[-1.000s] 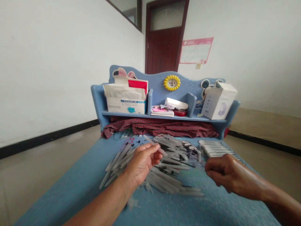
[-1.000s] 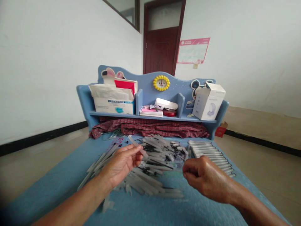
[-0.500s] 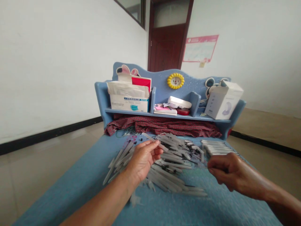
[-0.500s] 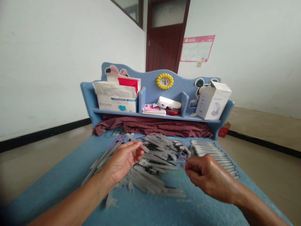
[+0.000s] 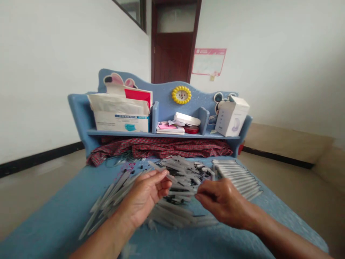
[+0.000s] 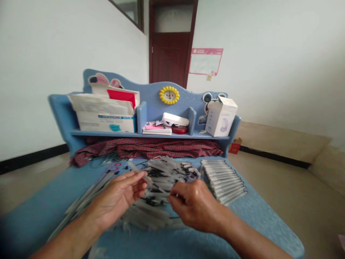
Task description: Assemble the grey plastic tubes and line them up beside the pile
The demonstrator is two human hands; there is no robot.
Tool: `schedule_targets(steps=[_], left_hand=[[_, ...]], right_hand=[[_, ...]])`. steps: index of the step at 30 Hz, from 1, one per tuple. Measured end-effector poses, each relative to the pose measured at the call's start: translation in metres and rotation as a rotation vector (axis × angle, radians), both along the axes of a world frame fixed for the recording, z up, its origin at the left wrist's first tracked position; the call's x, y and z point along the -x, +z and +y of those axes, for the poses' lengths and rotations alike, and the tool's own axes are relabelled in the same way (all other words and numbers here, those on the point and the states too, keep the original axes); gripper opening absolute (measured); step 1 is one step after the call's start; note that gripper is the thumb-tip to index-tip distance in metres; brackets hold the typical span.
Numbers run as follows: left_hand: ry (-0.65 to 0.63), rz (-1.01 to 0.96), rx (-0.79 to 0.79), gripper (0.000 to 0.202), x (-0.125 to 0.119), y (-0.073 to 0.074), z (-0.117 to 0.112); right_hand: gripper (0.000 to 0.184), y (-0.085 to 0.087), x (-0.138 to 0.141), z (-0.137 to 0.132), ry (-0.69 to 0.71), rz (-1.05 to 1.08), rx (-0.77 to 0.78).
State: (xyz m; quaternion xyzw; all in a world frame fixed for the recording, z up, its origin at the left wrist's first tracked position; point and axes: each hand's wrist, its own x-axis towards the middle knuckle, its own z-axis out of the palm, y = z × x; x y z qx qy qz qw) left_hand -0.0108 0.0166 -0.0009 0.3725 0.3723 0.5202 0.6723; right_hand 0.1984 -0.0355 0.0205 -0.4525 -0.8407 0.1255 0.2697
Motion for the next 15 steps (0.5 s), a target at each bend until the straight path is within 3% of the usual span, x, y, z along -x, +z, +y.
schedule_targets(steps=[4, 8, 12, 15], left_hand=[[-0.047, -0.014, 0.033, 0.003, -0.002, 0.000, 0.000], [-0.011, -0.042, 0.072, 0.007, -0.002, 0.006, 0.000], [0.027, -0.073, 0.077, 0.011, -0.001, 0.010, 0.002], [0.043, -0.111, 0.064, 0.013, 0.000, 0.011, 0.003]], right_hand=[[0.021, -0.005, 0.023, 0.016, 0.000, 0.063, -0.123], [0.029, -0.006, 0.036, 0.030, -0.041, 0.105, -0.160], [0.034, 0.005, 0.022, 0.039, 0.015, 0.104, -0.075], [0.029, 0.017, -0.004, 0.054, -0.073, -0.048, -0.033]])
